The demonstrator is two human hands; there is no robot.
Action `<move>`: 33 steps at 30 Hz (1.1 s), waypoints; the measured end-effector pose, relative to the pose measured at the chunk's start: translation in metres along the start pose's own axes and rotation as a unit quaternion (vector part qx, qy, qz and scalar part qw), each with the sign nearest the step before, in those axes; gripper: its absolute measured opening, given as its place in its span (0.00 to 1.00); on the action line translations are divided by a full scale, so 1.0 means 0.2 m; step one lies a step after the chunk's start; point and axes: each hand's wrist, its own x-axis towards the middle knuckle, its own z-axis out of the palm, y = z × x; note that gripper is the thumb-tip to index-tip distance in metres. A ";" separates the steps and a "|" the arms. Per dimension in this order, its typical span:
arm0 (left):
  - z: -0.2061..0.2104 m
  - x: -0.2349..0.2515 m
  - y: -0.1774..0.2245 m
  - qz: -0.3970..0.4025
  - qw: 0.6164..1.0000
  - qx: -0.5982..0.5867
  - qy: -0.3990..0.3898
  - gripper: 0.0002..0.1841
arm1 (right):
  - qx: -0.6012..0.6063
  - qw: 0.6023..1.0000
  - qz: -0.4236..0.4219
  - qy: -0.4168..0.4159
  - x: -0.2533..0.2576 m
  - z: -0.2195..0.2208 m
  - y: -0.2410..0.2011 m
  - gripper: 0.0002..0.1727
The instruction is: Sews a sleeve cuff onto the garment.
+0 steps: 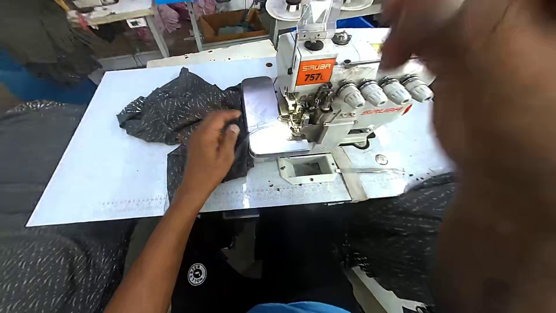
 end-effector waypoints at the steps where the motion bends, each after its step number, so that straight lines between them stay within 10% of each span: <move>1: 0.02 0.01 0.01 -0.038 0.996 0.026 -0.074 0.23 | 0.006 1.000 0.008 0.007 -0.18 0.08 -0.08 0.08; 3: 0.08 0.00 0.01 -0.086 0.985 0.042 -0.145 0.28 | 0.004 0.998 0.056 0.029 -0.49 0.20 -0.09 0.07; 8: 0.05 -0.01 -0.02 0.000 0.993 0.109 -0.036 0.16 | -0.103 0.986 0.130 0.025 -0.90 0.36 0.04 0.04; 19: 0.06 -0.10 0.20 -0.007 0.988 0.010 -0.156 0.09 | -0.231 0.970 0.043 -0.054 -0.66 0.61 0.20 0.11; 25: 0.35 -0.13 0.25 0.133 0.983 0.115 -0.055 0.10 | -0.291 0.955 0.009 0.054 -0.78 0.38 0.41 0.13; 33: 0.42 -0.09 0.32 0.098 0.986 0.134 -0.006 0.08 | -0.401 0.909 -0.032 0.112 -0.70 0.43 0.56 0.08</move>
